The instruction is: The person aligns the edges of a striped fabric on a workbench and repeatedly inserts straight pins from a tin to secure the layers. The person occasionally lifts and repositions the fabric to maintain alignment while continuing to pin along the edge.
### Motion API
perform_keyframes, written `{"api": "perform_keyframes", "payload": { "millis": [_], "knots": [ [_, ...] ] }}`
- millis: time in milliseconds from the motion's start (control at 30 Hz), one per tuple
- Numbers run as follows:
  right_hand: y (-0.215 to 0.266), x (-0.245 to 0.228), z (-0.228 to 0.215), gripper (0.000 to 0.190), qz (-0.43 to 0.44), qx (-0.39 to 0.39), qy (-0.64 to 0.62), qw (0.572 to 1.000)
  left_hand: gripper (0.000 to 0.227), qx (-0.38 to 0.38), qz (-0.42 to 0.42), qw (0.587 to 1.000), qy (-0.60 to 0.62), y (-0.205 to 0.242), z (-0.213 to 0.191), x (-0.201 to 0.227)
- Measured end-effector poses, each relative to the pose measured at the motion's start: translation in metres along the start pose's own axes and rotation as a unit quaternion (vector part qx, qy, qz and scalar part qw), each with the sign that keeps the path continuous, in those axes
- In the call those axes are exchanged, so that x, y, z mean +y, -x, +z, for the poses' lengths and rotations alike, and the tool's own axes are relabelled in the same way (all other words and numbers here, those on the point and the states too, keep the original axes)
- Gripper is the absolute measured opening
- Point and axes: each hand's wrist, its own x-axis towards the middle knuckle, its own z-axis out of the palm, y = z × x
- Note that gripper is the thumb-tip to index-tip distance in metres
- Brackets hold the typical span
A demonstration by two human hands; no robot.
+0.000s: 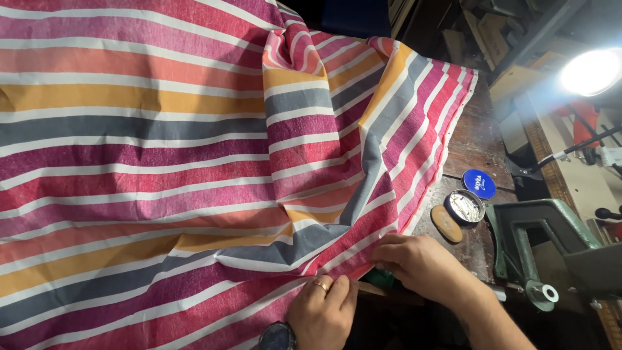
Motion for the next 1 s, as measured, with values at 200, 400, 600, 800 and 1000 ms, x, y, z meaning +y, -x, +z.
{"api": "perform_keyframes", "payload": {
  "millis": [200,400,600,800,1000],
  "knots": [
    [-0.006,-0.003,-0.007,0.015,0.022,-0.040,-0.014,0.999,0.018,-0.036,-0.012,0.999,-0.030,0.011,0.025,-0.005],
    [-0.004,0.005,-0.004,0.016,0.028,-0.054,0.003,0.998,0.012,-0.219,-0.174,0.947,0.156,0.017,0.031,-0.014],
    [-0.006,0.000,-0.001,0.010,0.049,-0.068,0.025,0.996,0.014,-0.356,-0.304,0.856,0.221,-0.008,0.021,-0.019],
    [-0.008,0.006,0.003,0.024,0.060,-0.075,0.030,0.995,0.016,-0.374,-0.305,0.852,0.202,-0.011,0.033,-0.020],
    [-0.017,-0.011,-0.010,0.025,0.092,-0.098,0.042,0.990,0.012,-0.253,-0.191,0.926,0.203,0.013,0.073,-0.010]
  ]
}}
